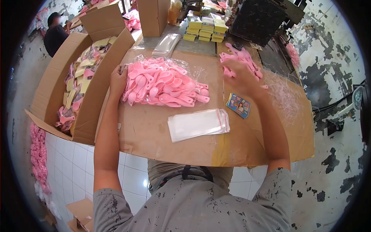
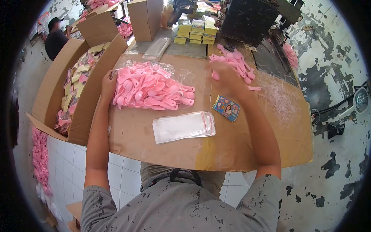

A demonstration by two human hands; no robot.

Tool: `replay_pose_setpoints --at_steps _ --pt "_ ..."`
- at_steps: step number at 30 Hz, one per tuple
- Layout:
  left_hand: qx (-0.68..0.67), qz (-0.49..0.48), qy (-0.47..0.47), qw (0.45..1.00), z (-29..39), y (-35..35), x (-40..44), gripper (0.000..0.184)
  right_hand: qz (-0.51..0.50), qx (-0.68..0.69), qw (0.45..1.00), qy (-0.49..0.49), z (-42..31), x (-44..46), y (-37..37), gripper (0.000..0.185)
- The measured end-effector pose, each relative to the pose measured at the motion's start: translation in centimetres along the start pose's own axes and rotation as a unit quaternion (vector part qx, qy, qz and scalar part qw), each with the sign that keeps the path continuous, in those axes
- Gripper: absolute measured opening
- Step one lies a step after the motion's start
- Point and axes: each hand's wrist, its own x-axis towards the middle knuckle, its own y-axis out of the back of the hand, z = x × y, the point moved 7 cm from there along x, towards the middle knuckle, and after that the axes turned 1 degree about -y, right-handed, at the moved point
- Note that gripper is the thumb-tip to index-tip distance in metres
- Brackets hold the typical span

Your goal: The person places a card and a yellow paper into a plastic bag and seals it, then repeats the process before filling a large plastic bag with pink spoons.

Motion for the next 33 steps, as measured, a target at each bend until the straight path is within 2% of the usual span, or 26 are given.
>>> replay_pose_setpoints --at_steps 2,5,8,11,14,17,20,23,26,29,32,33 --pt "-0.01 0.001 0.001 1.0 0.2 0.0 0.0 0.035 -0.122 -0.01 0.992 0.032 -1.9 0.0 -5.6 0.039" --pt "-0.013 -0.003 0.01 1.0 0.3 0.0 -0.3 0.035 -0.13 0.04 0.991 -0.01 -3.7 0.2 -8.6 0.038" --pt "-0.002 -0.008 0.014 1.0 -0.1 0.1 -0.1 0.036 -0.2 -0.036 0.979 -0.019 -3.1 1.9 -9.4 0.034" --pt "0.004 -0.004 0.012 1.0 0.5 0.1 -0.2 0.037 -0.202 -0.007 0.979 -0.007 -2.2 2.1 -9.3 0.032" --pt "0.011 -0.004 0.014 1.0 0.7 0.1 -0.3 0.037 -0.212 -0.011 0.976 -0.053 -1.3 2.0 -7.5 0.034" --pt "0.007 -0.007 0.012 1.0 1.3 0.1 -0.4 0.036 -0.221 0.011 0.973 -0.071 -1.2 1.2 -5.5 0.042" --pt "-0.015 -0.01 0.013 1.0 0.6 -0.2 -0.2 0.035 -0.184 -0.012 0.981 -0.055 0.9 0.6 -5.4 0.046" --pt "0.002 -0.003 0.011 1.0 1.5 0.1 -0.4 0.035 -0.245 0.012 0.962 -0.12 0.3 0.0 -5.1 0.047" --pt "0.007 0.001 0.006 1.0 1.3 0.1 -0.4 0.034 -0.226 -0.003 0.968 -0.108 0.9 -0.4 -4.6 0.046" --pt "-0.002 -0.006 0.006 1.0 0.4 -0.1 -0.2 0.034 -0.216 0.045 0.965 -0.144 1.8 -0.7 -3.4 0.044" --pt "-0.004 -0.006 0.006 1.0 0.5 0.1 -0.2 0.034 -0.077 0.015 0.981 -0.178 4.6 -0.3 1.9 0.039" --pt "-0.008 -0.01 0.01 1.0 1.0 0.1 -0.3 0.034 -0.001 -0.064 0.989 -0.131 5.4 -0.1 3.5 0.039"
